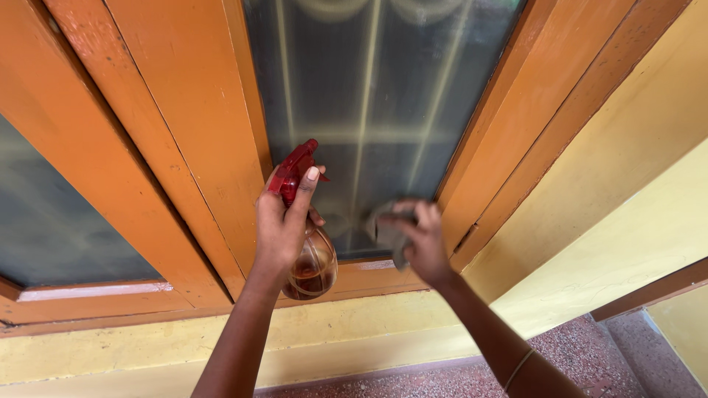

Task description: The person cleans a glass pane on an orange wooden door using a spray bottle and a cloth. They repeatedly spray the glass and wipe it with the cloth, focusing on the central area of the pane.

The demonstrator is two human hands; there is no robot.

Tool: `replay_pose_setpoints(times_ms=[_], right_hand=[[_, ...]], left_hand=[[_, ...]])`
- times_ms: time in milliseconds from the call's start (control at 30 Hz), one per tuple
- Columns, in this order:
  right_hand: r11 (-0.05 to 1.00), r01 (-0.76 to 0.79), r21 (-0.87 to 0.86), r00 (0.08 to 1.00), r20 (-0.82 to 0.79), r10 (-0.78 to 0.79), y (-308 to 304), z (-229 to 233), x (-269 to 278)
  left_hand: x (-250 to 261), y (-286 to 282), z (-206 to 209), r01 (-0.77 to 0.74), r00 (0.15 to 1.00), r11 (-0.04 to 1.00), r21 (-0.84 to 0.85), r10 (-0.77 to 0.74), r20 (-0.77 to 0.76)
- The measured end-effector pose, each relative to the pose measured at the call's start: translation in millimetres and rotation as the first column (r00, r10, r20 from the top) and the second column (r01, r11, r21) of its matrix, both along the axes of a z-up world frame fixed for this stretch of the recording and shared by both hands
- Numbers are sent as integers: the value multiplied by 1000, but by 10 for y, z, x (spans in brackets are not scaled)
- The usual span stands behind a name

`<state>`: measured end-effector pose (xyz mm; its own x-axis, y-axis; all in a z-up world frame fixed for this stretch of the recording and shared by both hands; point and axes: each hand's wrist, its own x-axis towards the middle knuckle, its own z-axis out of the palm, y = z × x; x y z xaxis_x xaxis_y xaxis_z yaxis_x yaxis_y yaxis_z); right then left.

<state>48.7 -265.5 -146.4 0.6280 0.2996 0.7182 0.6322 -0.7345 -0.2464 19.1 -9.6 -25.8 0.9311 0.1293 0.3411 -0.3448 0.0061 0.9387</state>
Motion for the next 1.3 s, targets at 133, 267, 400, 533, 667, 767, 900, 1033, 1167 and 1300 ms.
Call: replay_pose_setpoints(times_ms=[133,267,400,533,667,767,900,1033,1167,1300], right_hand=[[983,42,177,980,182,-75,45,786,61],[972,66,224,968,224,-117,155,916,93],[996,30,79,987,158,-42,182,360,115],[995,-69,-68,998,1,69,210,-222,9],[994,-87,62,985,-146,96,270,-101,-36],[976,-99,192,995,39,93,329,411,-35],[945,-32,325,986,166,-24,467,995,27],[976,-39,212,965,260,-17,618,836,152],[992,-64,-106,982,172,81,675,134,190],[954,-222,-201,970,-150,194,735,-449,25]], left_hand=[[56,1,-51,-21,999,999,26,22,-42],[69,21,-138,-18,998,999,38,20,-57],[130,43,-223,-13,999,1000,27,14,-38],[107,51,-214,-3,999,1000,25,4,-41],[36,85,-137,0,1000,1000,2,0,-15],[-22,120,-112,20,1000,999,-28,-19,10],[-76,149,-108,-73,997,997,17,73,29],[-83,202,-153,-86,990,996,-11,87,110],[-73,265,-197,-96,987,995,-41,100,127],[-113,291,-217,-115,988,993,-29,117,99]])
